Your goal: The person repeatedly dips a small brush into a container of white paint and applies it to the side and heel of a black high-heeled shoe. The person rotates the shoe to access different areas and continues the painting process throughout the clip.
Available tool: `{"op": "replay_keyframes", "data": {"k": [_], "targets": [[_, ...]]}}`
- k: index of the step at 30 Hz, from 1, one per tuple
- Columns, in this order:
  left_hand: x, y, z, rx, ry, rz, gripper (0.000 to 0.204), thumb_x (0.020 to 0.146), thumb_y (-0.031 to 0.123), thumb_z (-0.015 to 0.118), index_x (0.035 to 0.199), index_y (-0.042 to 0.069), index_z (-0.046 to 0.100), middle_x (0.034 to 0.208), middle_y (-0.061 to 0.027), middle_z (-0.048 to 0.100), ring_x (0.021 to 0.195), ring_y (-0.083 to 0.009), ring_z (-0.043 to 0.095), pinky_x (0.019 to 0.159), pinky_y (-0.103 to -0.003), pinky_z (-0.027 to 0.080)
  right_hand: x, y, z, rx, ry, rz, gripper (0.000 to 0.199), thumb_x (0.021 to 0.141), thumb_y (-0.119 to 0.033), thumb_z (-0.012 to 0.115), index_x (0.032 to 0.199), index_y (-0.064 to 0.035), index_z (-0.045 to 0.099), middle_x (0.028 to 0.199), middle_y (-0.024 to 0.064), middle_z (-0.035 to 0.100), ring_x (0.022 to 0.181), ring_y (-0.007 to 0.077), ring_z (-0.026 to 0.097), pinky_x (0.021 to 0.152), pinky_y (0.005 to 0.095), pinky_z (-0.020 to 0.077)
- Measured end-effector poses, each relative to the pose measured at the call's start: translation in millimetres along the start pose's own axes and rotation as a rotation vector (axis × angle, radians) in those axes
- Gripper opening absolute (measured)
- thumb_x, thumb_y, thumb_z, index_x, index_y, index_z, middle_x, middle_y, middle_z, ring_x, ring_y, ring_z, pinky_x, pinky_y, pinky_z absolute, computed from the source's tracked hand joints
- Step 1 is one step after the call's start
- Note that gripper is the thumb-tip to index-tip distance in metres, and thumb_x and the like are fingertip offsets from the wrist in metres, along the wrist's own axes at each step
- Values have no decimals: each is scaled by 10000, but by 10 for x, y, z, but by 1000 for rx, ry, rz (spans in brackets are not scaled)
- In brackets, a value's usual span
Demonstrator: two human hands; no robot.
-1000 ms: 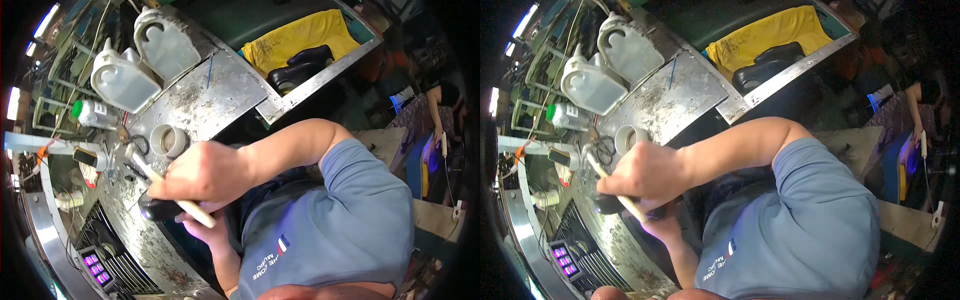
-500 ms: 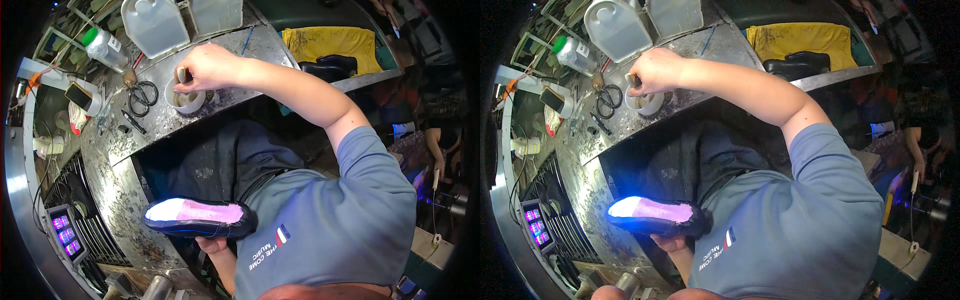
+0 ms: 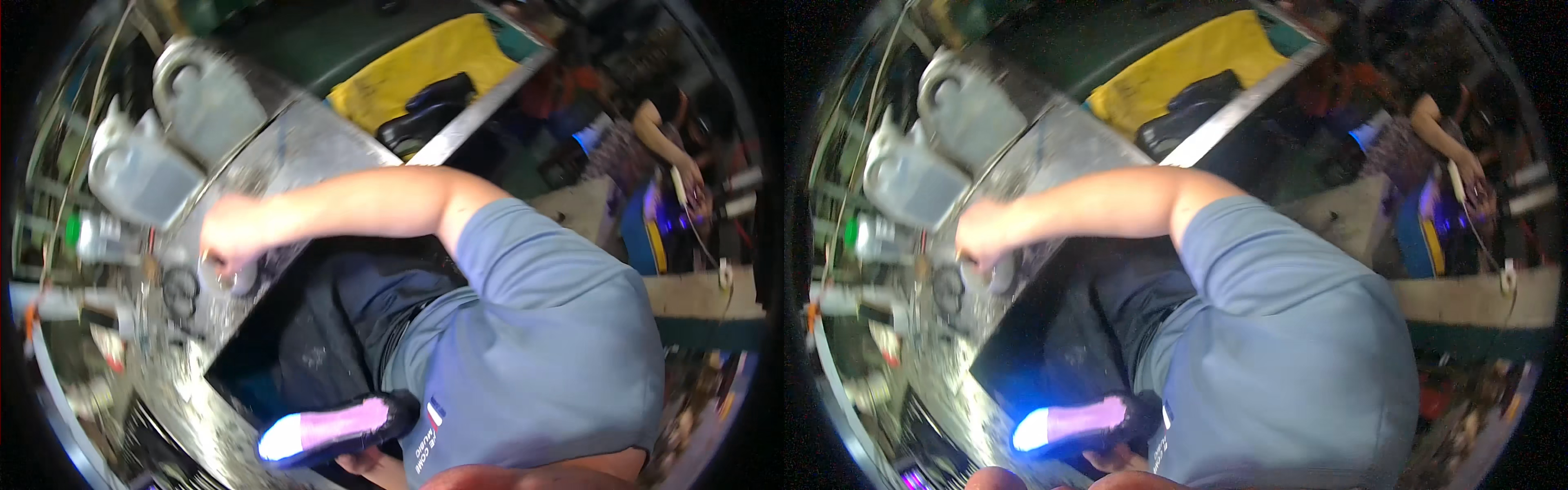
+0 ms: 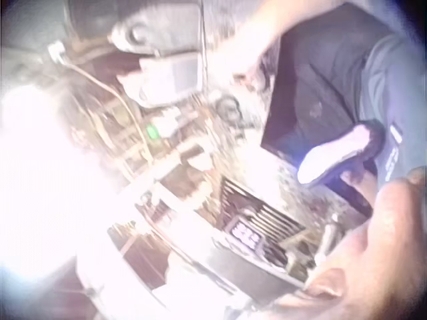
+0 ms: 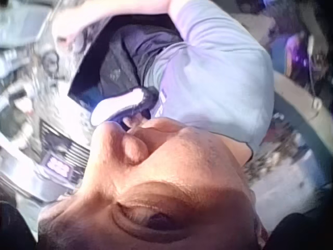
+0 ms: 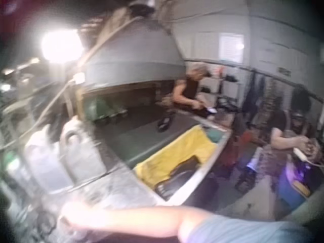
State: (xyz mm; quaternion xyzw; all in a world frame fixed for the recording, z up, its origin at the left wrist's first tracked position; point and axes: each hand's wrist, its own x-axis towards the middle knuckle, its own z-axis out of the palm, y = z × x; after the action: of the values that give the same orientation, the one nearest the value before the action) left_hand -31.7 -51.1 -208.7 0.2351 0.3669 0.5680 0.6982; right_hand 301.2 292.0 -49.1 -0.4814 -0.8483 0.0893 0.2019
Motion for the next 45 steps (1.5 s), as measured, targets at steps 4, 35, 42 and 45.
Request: {"op": "replay_keyframes", "data": {"k": [4,35,42,45], "targets": [[474,172,435,634,65,248,667,824,177,760,1387,-28,467,1306,-213,610,1182,-402,611,1010,-575,497,-126,-45,-127,320,505,-122,184,704,-330,748,711,-151,708,676,71,680,669,322,675,587,458,528],[355,1912,1716,2194,-466,1138,473,942,83,639,1374,76,446,1272,-230,629,1098,-449,662,930,-577,544,-685,-895,-467,1287,-37,-461,229,817,-206,756,913,1,739,816,101,733,762,179,702,699,309,547],[352,1967,1765,2194,-541,1097,438,960,57,596,1368,71,439,1273,-245,624,1090,-460,660,917,-579,549,-536,-1007,-478,1279,-101,-411,263,773,-258,761,876,-17,741,798,110,732,737,213,710,687,326,557],[357,1957,1748,2199,-521,1119,424,954,44,588,1357,61,459,1243,-256,638,1082,-460,664,917,-579,550,-522,-1027,-524,1306,-168,-371,236,755,-242,756,832,-21,726,771,98,722,713,207,700,678,325,553]]}}
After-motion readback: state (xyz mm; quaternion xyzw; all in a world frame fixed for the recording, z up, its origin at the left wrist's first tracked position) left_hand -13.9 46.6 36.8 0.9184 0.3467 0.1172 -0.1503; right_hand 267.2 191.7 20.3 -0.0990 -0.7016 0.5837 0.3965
